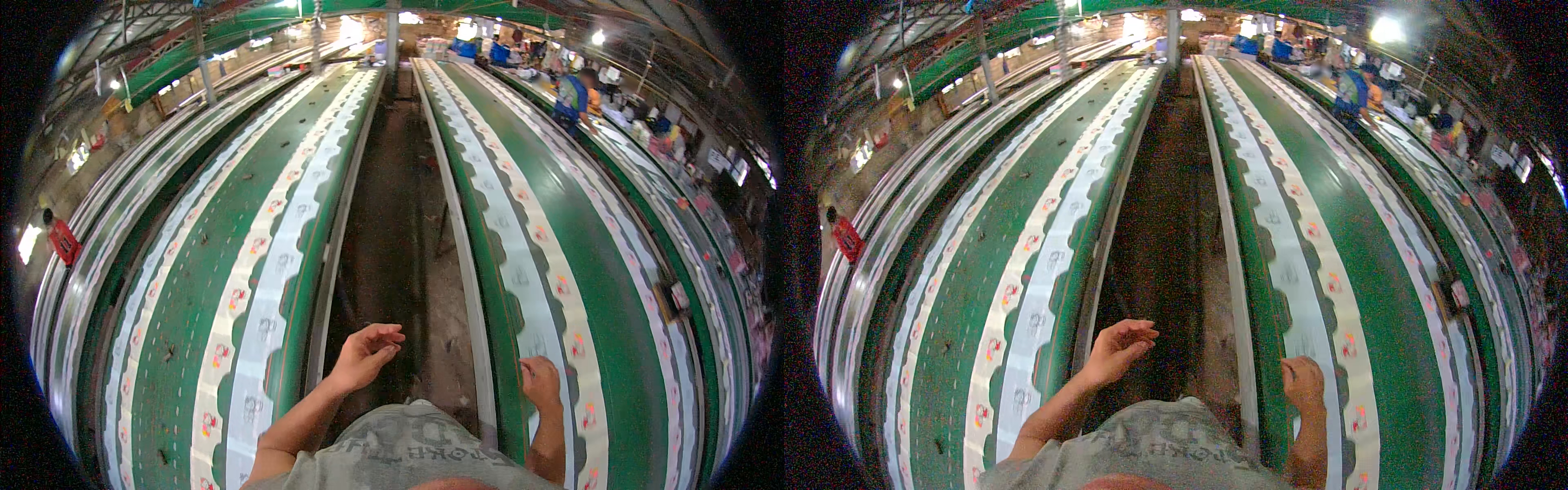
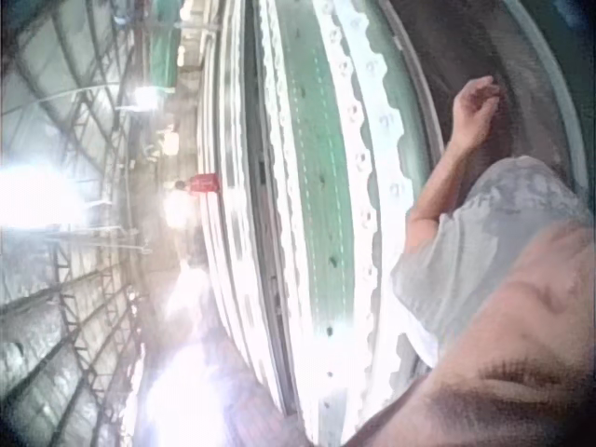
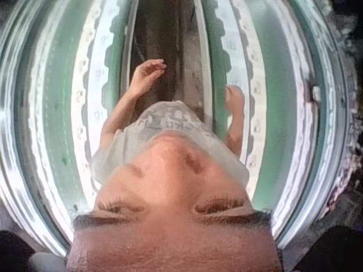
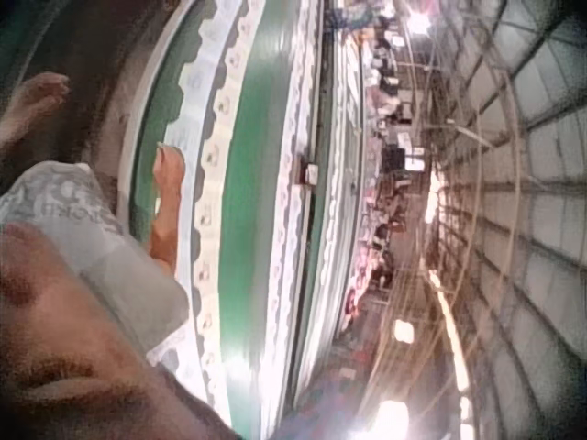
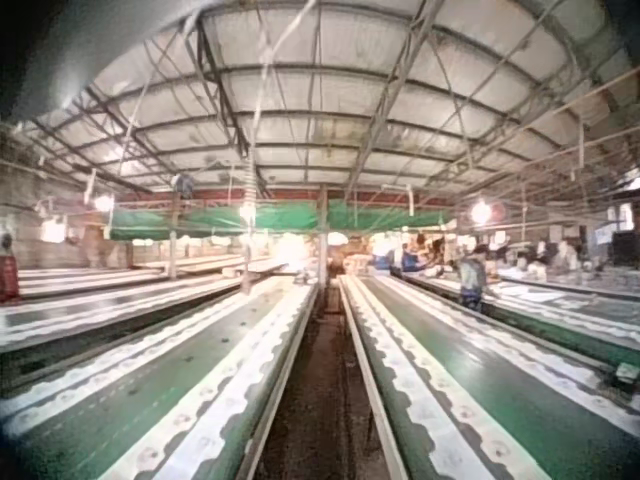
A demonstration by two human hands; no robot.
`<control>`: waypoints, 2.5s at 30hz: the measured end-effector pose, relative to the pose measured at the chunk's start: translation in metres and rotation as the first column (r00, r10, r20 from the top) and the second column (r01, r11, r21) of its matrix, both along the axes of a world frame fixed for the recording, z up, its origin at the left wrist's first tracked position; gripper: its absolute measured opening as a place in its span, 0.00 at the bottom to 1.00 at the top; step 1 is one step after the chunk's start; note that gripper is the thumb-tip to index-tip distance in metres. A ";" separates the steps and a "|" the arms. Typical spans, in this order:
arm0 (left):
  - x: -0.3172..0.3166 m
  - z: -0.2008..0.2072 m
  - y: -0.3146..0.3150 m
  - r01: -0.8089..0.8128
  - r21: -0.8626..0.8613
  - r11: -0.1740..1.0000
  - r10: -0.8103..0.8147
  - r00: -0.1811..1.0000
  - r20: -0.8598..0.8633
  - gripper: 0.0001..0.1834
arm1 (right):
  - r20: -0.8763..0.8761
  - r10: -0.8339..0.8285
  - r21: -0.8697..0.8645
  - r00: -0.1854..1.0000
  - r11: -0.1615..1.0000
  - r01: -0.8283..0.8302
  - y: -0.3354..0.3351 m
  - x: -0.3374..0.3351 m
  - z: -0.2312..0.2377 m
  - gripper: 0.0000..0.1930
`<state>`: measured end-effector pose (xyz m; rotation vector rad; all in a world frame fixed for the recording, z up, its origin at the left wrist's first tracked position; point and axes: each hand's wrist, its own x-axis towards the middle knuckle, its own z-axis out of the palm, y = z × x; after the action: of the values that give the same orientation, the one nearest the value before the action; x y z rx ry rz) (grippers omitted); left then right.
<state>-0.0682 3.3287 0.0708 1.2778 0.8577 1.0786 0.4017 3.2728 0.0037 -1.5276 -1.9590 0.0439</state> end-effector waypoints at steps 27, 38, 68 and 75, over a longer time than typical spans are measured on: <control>-0.078 -0.008 0.913 -0.302 -0.079 0.950 0.299 0.953 -0.050 0.23 | 0.028 0.380 0.000 0.925 0.925 -0.380 1.001 -0.142 0.074 0.10; -0.062 -0.011 1.312 -0.159 0.052 0.986 0.167 0.962 -0.217 0.24 | 0.008 0.032 0.040 0.999 0.999 -0.032 1.386 -0.034 0.023 0.06; -0.099 -0.053 2.429 -0.079 0.221 0.972 0.134 0.960 -0.247 0.22 | 0.065 0.024 -0.036 0.998 0.999 -0.022 2.445 -0.094 -0.005 0.06; -0.129 -0.080 2.657 -0.250 -0.105 0.962 0.228 0.955 -0.191 0.24 | 0.105 0.192 0.036 0.976 0.980 -0.196 2.769 -0.131 0.003 0.07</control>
<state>-0.1974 5.9857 -0.0095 1.1955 1.2236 1.0897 0.2711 6.0415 0.0063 -1.3279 -2.1692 0.0043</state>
